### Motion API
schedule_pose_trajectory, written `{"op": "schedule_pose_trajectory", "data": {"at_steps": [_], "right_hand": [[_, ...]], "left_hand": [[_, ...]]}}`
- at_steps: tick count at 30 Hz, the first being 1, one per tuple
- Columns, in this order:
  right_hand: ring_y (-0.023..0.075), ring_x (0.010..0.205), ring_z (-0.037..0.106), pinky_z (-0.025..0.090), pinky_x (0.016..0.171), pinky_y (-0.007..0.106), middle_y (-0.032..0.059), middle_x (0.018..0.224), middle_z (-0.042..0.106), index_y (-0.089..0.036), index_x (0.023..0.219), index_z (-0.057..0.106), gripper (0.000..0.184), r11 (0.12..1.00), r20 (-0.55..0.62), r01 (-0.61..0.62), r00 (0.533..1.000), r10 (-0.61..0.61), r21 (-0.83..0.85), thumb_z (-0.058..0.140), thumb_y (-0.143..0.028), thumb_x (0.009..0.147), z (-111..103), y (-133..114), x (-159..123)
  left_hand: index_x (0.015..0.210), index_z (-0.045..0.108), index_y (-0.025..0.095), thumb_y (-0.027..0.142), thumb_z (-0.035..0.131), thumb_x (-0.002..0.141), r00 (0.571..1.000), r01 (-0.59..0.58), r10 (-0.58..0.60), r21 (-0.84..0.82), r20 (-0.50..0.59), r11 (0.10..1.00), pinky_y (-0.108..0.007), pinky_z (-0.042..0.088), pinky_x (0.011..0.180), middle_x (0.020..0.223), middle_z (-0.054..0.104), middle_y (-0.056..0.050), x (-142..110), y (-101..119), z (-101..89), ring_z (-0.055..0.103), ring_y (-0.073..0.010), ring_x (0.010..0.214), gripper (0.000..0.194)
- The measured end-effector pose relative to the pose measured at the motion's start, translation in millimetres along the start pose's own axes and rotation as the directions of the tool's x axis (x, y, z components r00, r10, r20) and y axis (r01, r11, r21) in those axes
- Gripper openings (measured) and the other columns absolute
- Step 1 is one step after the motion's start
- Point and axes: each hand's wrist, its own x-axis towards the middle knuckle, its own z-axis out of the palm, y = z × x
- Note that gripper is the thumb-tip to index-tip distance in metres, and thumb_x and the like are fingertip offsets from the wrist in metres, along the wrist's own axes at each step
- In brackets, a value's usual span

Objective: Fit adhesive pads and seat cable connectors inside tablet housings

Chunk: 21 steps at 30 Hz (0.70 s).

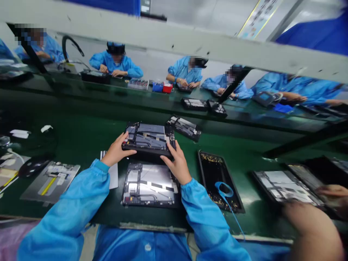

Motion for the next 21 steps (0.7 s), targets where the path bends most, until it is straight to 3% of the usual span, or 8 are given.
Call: {"op": "schedule_pose_trajectory", "data": {"at_steps": [6, 10, 14, 21], "right_hand": [[0.0346, 0.149, 0.037, 0.04, 0.116, 0.055, 0.0137, 0.166, 0.029, -0.029, 0.15, 0.049, 0.062, 0.996, 0.07, -0.085, 0.994, 0.085, 0.01, 0.069, -0.043, 0.092, -7, 3, -4], [0.0314, 0.152, 0.033, 0.038, 0.119, 0.049, 0.0119, 0.167, 0.025, -0.027, 0.152, 0.046, 0.063, 0.994, 0.092, -0.094, 0.992, 0.089, 0.058, 0.066, -0.044, 0.094, -14, 3, -2], [0.0299, 0.154, 0.028, 0.033, 0.123, 0.048, 0.0099, 0.168, 0.024, -0.028, 0.152, 0.045, 0.063, 0.991, 0.099, -0.116, 0.989, 0.109, 0.068, 0.064, -0.046, 0.095, -15, 3, -3], [0.0298, 0.155, 0.026, 0.033, 0.123, 0.048, 0.0085, 0.169, 0.021, -0.028, 0.153, 0.044, 0.063, 0.988, 0.091, -0.121, 0.99, 0.113, 0.097, 0.061, -0.05, 0.096, -14, 2, -5]], "left_hand": [[0.156, 0.035, 0.024, 0.047, 0.081, 0.076, 1.0, 0.006, -0.005, -0.024, 0.013, 1.0, -0.041, 0.027, 0.125, 0.164, 0.036, -0.011, -2, -2, 8.5, 0.033, -0.0282, 0.152, 0.096], [0.156, 0.035, 0.024, 0.044, 0.083, 0.075, 1.0, 0.03, -0.03, 0.006, 0.01, 1.0, -0.042, 0.027, 0.125, 0.163, 0.037, -0.011, -3, 7, 11.0, 0.033, -0.0288, 0.152, 0.096], [0.156, 0.034, 0.022, 0.041, 0.084, 0.076, 0.999, 0.04, -0.041, 0.025, 0.016, 0.999, -0.042, 0.027, 0.126, 0.164, 0.035, -0.012, -3, 10, 13.8, 0.031, -0.029, 0.152, 0.097], [0.158, 0.032, 0.024, 0.041, 0.084, 0.077, 0.999, 0.038, -0.038, 0.022, 0.023, 0.999, -0.044, 0.028, 0.125, 0.163, 0.036, -0.01, -5, 7, 14.0, 0.033, -0.0307, 0.151, 0.097]]}}
